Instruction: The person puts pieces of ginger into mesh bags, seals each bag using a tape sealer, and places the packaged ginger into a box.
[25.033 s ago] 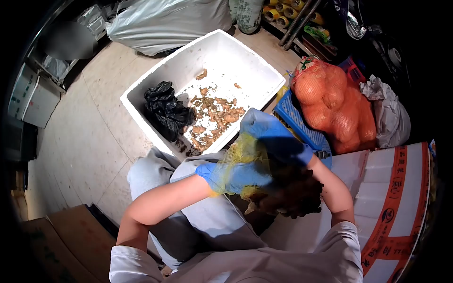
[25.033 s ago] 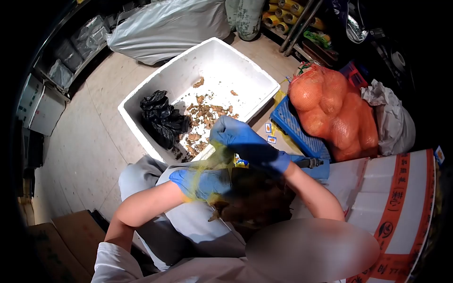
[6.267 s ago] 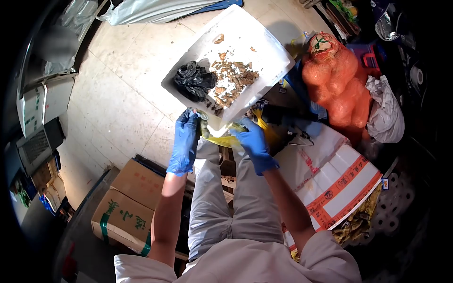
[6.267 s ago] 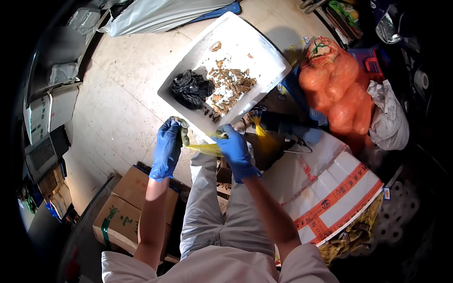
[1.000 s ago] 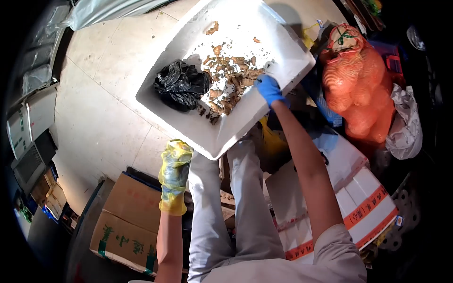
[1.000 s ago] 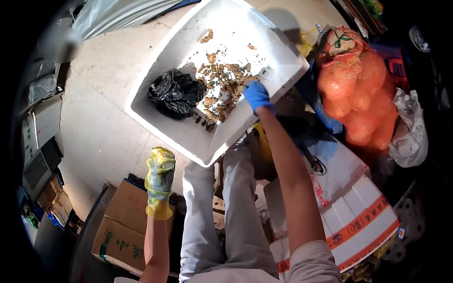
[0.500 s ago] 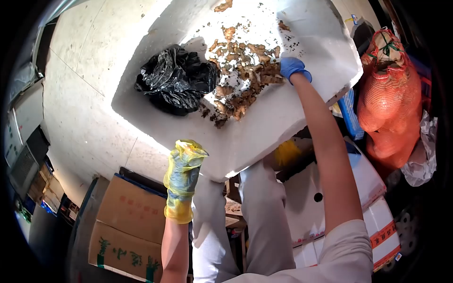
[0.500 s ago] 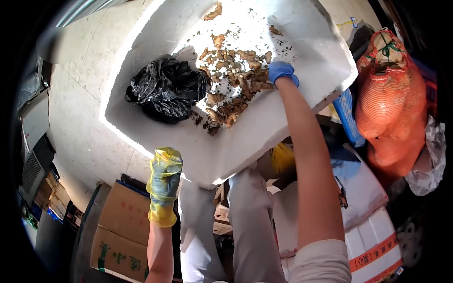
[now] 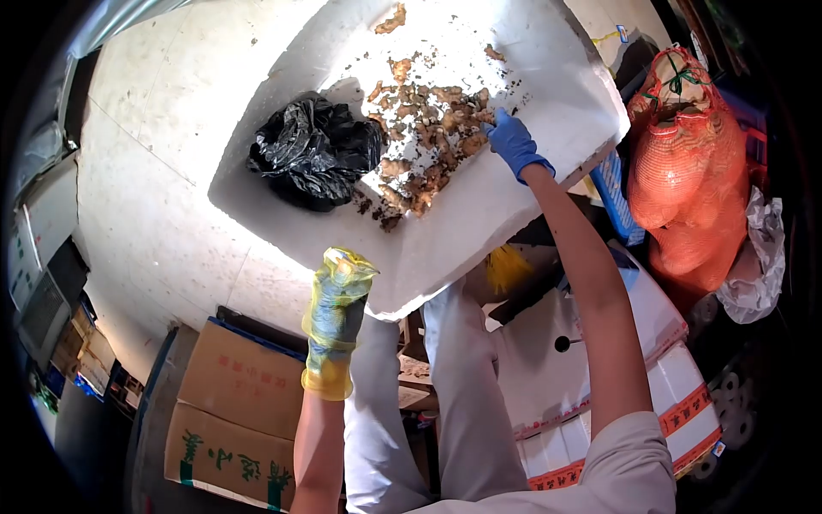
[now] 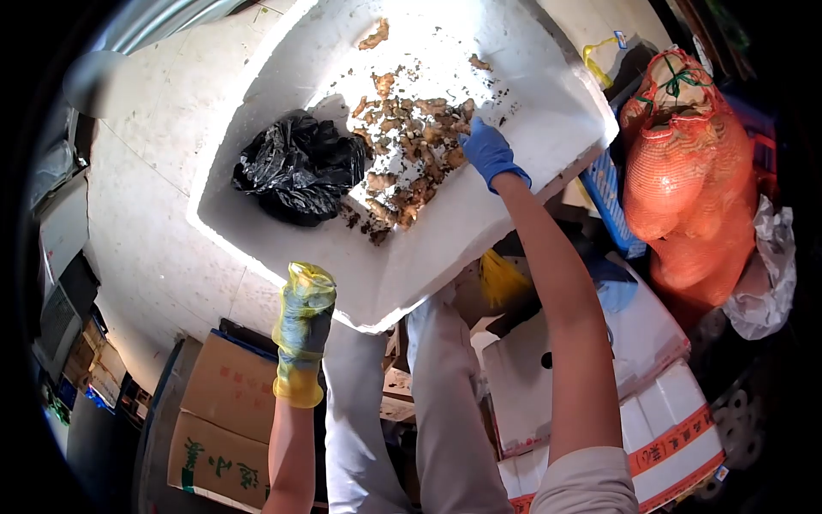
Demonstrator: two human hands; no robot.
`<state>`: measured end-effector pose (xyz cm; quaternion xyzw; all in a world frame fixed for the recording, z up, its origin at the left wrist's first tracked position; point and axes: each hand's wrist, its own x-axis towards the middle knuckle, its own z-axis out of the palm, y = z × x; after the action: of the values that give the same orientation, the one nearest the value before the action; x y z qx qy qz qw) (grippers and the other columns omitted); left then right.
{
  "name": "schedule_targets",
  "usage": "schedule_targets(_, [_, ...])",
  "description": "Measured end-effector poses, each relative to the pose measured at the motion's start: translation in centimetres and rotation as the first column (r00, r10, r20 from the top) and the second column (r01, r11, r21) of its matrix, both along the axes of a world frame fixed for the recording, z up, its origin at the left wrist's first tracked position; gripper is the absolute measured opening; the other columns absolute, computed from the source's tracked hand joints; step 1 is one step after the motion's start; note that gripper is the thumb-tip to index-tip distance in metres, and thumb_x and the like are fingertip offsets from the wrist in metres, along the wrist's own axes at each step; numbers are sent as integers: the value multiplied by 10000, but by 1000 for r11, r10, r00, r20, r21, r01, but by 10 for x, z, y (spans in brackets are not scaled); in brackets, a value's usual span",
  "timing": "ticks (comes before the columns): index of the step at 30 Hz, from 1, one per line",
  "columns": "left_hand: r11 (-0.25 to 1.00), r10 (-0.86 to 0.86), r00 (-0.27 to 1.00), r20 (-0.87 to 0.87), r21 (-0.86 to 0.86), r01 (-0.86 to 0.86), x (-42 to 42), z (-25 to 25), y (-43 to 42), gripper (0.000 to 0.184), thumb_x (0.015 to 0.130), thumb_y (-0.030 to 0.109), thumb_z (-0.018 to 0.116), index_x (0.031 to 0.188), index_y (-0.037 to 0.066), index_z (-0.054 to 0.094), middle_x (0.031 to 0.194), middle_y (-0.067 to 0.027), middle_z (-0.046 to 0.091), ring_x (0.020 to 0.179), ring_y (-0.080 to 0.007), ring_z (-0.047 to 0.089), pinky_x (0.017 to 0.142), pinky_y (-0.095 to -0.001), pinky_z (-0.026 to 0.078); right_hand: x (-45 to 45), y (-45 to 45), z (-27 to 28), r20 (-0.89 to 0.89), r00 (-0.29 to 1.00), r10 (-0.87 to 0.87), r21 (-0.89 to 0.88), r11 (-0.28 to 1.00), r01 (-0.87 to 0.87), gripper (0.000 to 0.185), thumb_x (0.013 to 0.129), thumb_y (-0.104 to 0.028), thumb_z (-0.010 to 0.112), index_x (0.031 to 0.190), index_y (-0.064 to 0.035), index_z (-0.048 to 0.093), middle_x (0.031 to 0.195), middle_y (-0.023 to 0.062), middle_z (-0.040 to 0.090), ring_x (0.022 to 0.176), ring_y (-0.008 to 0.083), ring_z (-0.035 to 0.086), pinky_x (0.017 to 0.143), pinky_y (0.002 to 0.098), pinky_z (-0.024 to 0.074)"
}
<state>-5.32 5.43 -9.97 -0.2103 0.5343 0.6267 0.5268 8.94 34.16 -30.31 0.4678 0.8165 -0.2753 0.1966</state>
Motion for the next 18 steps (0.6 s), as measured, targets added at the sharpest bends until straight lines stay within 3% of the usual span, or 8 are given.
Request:
schedule_targets(2, [1000,29,999,16,8,-29,1,8,1,200,814,246,543,860,55,502,779,10,453,713,-71,426,669,-192,375,7,-13,4,-80,996,40,-10,999,-41,282,773,-259,542,883,-11,466,664,185,573,581,277,586,587,383,449])
schedule_targets(5, [999,39,999,-12,-13,-40,-1,17,6,204,817,255,538,835,58,491,757,16,440,694,-57,408,628,-182,360,7,-32,23,31,927,374,-89,925,-370,193,749,-165,510,892,-41,474,769,180,585,725,335,578,646,405,463])
schedule_targets(8, [998,55,999,-1,-34,-55,-4,18,1,216,821,278,528,812,67,481,750,23,431,671,-48,397,603,-171,346,9,-35,21,98,948,302,-316,913,-259,207,755,-175,519,898,-32,475,744,181,584,665,321,587,634,390,473])
schedule_targets(9, [999,16,1000,-24,-32,-16,-4,16,-1,207,819,267,533,821,68,478,752,28,431,662,-45,396,602,-166,342,-2,-37,40,125,988,91,-433,901,-29,196,787,-205,512,866,-29,476,689,150,584,577,277,590,590,369,482])
schedule_targets(10, [999,-21,999,-48,-31,20,-5,14,-4,200,817,257,539,829,68,474,753,33,431,653,-42,396,600,-161,339,-6,-42,50,122,988,99,-437,899,-36,196,787,-205,512,866,-29,476,689,150,584,577,277,590,590,369,482])
schedule_targets(12, [997,50,999,18,51,-50,-6,9,-8,199,816,243,541,883,66,481,778,33,454,635,-40,408,595,-154,342,-12,-51,71,58,861,-505,-731,567,381,191,818,-227,492,801,-39,470,610,100,552,516,220,575,550,334,483])
schedule_targets(15, [980,196,980,40,13,-196,-6,18,0,315,821,265,528,1053,58,473,871,19,493,717,-50,452,635,-159,368,-25,-66,134,-50,761,-646,-910,344,232,174,833,-204,471,766,-48,433,629,65,512,548,162,538,520,282,451])
schedule_targets(18, [995,100,992,-75,-1,-100,-15,40,12,367,812,235,542,1112,48,442,925,13,492,780,-51,449,687,-164,364,-49,-79,206,-51,686,-726,-971,197,136,178,837,-189,464,732,-54,415,660,66,497,573,152,508,532,271,425])
